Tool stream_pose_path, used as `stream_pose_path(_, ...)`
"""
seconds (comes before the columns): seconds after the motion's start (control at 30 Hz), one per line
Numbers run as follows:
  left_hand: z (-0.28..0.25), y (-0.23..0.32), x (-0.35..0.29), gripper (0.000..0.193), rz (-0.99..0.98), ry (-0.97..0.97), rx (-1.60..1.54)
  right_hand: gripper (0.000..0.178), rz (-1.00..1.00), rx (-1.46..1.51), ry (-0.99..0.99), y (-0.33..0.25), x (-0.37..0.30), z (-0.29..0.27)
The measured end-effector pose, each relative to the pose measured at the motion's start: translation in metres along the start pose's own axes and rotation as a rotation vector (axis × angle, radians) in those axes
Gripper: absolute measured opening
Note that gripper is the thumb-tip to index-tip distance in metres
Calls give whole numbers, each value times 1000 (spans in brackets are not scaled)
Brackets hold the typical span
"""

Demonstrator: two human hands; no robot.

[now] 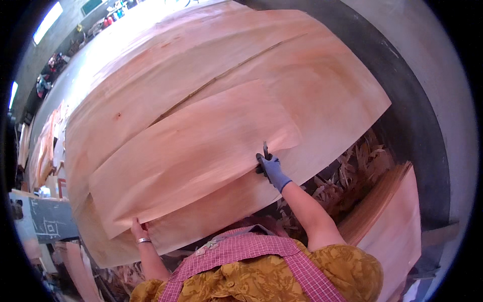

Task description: The person selects thin sheets of wood veneer, arranges them on a work surface, and repairs defects or joins pieces using small adhesive strips and a hand tool to trim material.

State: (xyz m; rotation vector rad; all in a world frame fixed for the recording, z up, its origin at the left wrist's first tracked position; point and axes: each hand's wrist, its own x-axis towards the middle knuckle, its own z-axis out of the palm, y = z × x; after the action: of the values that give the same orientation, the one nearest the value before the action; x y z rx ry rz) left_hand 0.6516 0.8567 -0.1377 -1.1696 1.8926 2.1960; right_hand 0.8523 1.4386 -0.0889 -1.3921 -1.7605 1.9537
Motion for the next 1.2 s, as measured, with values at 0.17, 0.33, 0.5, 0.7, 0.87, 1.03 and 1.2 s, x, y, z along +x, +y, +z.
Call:
stream_pose_path(0.17, -7, -1, -6, 13, -37, 203, 118, 54, 55, -593, -265, -23, 2, -49)
stream_pose_path(0.33, 30, -2, -76, 29, 432, 320, 143, 47, -369, -1026, -106, -71, 48, -86)
stream_pose_path(0.5, 230, -84, -198, 62, 1081, -153, 1129, 49, -610, -960, -112, -87, 125, -75)
stream_pose_path(0.7, 324, -106, -214, 77, 1053, -331, 1354, 39, -726, -795, -271, -85, 149, -71)
stream_pose_path(0.87, 270, -90, -148, 70, 1042, 1, 1284, 19, -1040, -902, -684, -88, 135, 7)
stream_pose_path(1.03, 248, -87, -121, 60, 1099, 90, 1215, 25, -1082, -1412, -928, -92, 63, 165)
stream_pose_path(1.2, 259, -74, -142, 53, 1032, 146, 1072, 32, -1117, -1566, -839, -79, 34, 259)
